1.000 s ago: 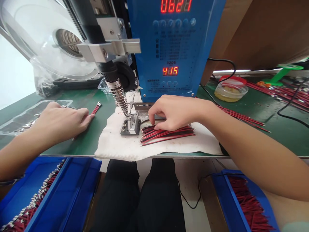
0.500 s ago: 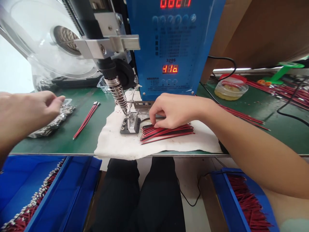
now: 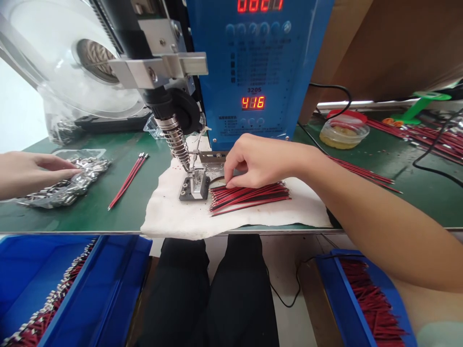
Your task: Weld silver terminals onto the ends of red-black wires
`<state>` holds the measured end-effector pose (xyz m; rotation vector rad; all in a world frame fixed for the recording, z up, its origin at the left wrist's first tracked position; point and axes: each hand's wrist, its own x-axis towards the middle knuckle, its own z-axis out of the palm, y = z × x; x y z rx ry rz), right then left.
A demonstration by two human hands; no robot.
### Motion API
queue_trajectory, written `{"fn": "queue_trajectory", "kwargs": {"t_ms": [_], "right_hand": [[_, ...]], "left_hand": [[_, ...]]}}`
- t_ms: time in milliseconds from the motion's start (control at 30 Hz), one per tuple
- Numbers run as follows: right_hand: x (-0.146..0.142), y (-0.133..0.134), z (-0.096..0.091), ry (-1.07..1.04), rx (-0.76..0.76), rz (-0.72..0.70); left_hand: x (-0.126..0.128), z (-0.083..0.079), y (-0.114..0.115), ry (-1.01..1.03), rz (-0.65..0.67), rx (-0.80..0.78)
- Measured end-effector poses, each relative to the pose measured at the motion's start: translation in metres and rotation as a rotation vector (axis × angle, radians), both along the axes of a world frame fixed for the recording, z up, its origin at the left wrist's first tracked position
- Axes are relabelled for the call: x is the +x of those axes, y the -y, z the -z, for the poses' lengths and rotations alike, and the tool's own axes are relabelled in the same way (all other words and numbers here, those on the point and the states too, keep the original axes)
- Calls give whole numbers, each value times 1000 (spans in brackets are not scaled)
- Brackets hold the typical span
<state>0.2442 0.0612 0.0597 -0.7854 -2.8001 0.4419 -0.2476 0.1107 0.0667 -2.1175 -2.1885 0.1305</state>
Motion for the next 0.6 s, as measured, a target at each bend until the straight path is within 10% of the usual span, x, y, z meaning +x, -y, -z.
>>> {"fn": "queue_trajectory", "kwargs": {"t_ms": [600], "right_hand": [[-3, 4, 0, -86, 27, -1]], "left_hand": [[51, -16, 25, 80, -281, -61]]}}
